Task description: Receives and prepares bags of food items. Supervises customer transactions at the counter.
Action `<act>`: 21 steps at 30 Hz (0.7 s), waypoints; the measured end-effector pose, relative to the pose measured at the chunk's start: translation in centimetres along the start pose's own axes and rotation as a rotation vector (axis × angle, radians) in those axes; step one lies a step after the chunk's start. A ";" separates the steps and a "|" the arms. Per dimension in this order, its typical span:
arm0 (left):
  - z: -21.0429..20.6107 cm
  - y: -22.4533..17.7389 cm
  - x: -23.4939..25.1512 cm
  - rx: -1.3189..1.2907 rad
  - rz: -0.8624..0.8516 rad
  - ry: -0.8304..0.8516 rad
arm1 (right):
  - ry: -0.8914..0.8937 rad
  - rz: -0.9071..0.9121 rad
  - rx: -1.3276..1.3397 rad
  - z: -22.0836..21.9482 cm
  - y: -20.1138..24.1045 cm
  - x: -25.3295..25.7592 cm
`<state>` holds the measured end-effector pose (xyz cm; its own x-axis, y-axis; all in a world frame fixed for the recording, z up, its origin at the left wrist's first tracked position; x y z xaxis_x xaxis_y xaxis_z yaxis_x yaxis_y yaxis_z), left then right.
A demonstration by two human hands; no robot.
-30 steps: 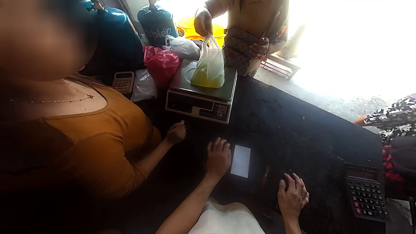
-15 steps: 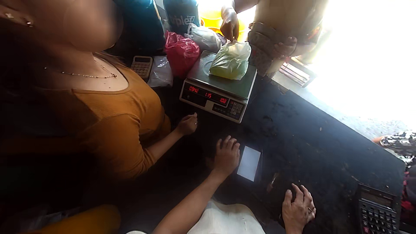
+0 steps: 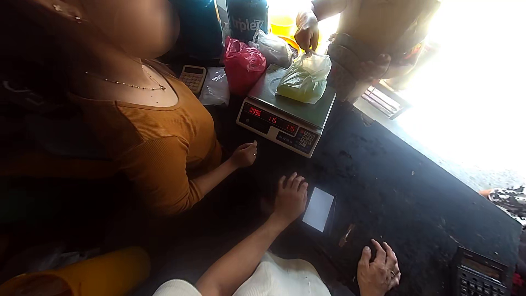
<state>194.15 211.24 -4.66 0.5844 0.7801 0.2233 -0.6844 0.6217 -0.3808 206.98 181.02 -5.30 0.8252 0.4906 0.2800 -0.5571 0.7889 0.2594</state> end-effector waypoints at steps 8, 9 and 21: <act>0.2 -0.1 0.0 -0.010 -0.005 -0.014 | -0.003 0.000 -0.014 0.0 0.0 0.0; 0.2 -0.1 0.0 -0.014 -0.002 -0.012 | -0.001 -0.001 -0.018 0.0 0.0 0.0; 0.2 0.0 0.0 -0.042 0.008 0.013 | 0.007 -0.012 -0.015 0.2 0.4 0.1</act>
<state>194.07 211.26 -4.47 0.5851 0.7837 0.2086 -0.6699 0.6120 -0.4202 206.86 181.28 -4.94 0.8323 0.4837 0.2709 -0.5460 0.8000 0.2489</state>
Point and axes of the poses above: each hand's wrist, its own x-axis towards the middle knuckle, its own z-axis out of the back of the hand, y = z × x, the point moved 5 cm from there along x, towards the middle knuckle, and after that the axes turned 11 degrees about z, right-handed, at the moved point
